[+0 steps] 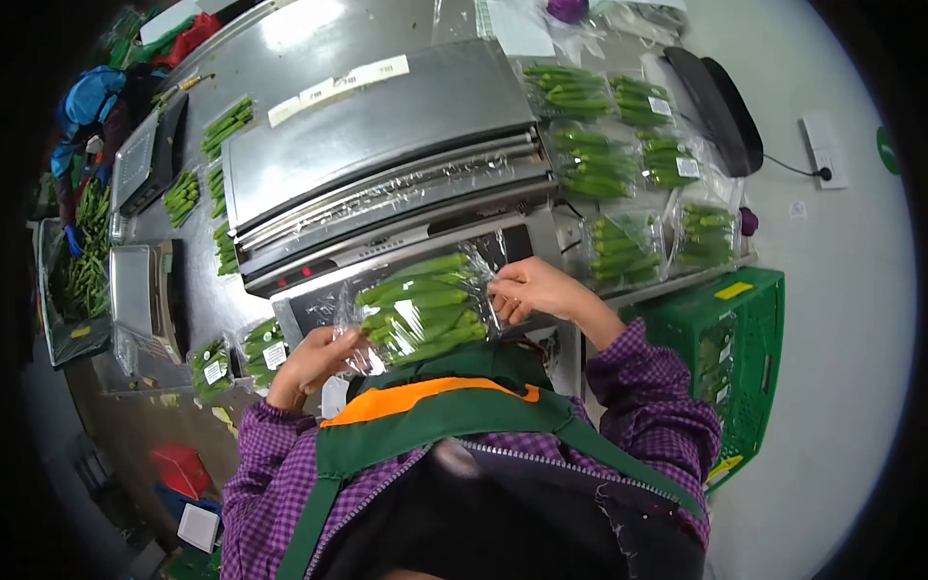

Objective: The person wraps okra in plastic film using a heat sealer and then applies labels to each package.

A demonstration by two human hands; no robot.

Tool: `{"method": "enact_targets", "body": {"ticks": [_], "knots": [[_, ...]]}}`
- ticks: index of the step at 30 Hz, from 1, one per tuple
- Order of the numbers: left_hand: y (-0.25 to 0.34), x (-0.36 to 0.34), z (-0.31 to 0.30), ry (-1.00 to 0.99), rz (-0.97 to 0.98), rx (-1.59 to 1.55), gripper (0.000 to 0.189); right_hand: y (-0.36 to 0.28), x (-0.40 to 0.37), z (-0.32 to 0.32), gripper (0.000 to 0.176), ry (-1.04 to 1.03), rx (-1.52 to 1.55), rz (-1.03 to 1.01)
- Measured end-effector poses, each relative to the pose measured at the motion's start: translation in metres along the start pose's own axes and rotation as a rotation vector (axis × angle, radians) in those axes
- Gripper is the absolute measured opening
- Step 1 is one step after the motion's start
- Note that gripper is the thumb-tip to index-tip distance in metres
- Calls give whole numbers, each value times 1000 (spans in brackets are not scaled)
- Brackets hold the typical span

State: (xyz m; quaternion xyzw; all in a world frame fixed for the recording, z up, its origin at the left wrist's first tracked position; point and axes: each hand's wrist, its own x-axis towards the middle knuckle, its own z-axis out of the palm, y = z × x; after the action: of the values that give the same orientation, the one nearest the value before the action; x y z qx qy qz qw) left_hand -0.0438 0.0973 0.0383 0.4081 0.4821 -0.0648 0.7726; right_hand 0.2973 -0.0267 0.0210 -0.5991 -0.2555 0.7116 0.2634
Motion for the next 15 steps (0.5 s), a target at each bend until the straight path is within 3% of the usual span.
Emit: {"method": "enact_targets", "body": {"ticks": [6, 10, 14, 15], "knots": [[-59, -13, -1, 154, 191, -184, 29, 24, -12, 26, 22, 351, 102, -141], [-67, -23, 5, 461, 394, -316, 32, 24, -21, 30, 24, 575, 218, -224], [-91, -40, 6, 496, 383, -317, 32, 40, -50, 22, 24, 601, 211, -225], [-109, -34, 7, 469, 272, -342, 32, 57, -50, 22, 24, 581, 208, -135]]}}
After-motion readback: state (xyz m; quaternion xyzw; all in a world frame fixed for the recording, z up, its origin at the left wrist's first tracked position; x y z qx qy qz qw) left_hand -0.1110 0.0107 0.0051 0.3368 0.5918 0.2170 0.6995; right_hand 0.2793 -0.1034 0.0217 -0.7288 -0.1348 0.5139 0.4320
